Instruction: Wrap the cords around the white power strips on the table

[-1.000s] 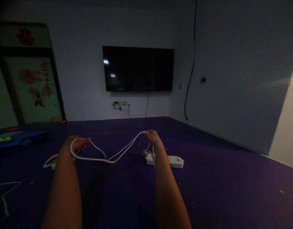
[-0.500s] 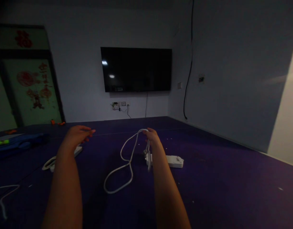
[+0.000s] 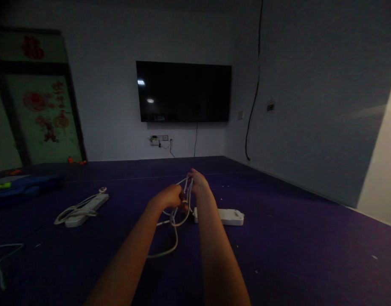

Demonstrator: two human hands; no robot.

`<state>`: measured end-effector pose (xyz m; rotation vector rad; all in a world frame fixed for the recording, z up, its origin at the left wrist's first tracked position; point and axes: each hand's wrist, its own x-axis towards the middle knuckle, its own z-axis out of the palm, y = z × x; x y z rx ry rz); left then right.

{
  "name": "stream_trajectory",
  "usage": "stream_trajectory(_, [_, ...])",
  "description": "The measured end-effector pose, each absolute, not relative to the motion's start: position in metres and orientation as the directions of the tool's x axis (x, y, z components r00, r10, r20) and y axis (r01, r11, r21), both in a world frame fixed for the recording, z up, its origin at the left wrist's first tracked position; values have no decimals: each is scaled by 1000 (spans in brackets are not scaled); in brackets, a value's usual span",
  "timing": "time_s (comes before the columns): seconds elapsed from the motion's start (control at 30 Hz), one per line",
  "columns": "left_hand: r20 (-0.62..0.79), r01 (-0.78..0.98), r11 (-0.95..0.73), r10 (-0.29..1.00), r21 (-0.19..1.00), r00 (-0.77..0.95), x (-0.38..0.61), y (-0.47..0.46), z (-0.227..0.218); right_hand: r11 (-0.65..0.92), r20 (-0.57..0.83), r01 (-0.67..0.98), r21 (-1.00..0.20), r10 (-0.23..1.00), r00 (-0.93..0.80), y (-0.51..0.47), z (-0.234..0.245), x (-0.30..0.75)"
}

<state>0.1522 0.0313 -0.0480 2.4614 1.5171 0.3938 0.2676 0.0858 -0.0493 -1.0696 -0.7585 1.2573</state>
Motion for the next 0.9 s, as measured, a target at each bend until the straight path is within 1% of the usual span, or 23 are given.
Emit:
stream_trajectory(0.13, [234, 872, -399, 911, 284, 341, 153, 35, -49, -53, -107, -461, -886, 990, 92, 82, -45, 265])
stream_trajectory(0.27, [286, 862, -407, 901, 302, 326, 156, 35, -50, -61, -107, -503, -862, 992, 63, 82, -41, 261])
stream_trajectory(0.37, [313, 842, -397, 904, 366, 290, 160, 38, -55, -40, -79, -493, -869, 995, 59, 82, -40, 260])
stream_trajectory(0.47, [316, 775, -409, 906, 482, 281, 159, 45, -59, -2, -31, -451, -893, 998, 58, 82, -42, 260])
stream_trajectory(0.6, [305, 596, -410, 912, 690, 274, 149, 57, -59, 49, 25, -354, -934, 997, 74, 84, -47, 264])
stream_trajectory(0.73, [314, 326, -363, 929, 873, 195, 131, 61, -50, 89, 76, -244, -966, 995, 60, 79, -53, 275])
stream_trajectory(0.8, [319, 180, -345, 934, 921, 161, 120, 59, -43, 122, 128, -130, -984, 991, -39, 72, -54, 282])
stream_trajectory(0.9, [338, -22, -337, 937, 941, 94, 104, 54, -33, 240, 196, 107, -965, 929, -315, 61, -51, 292])
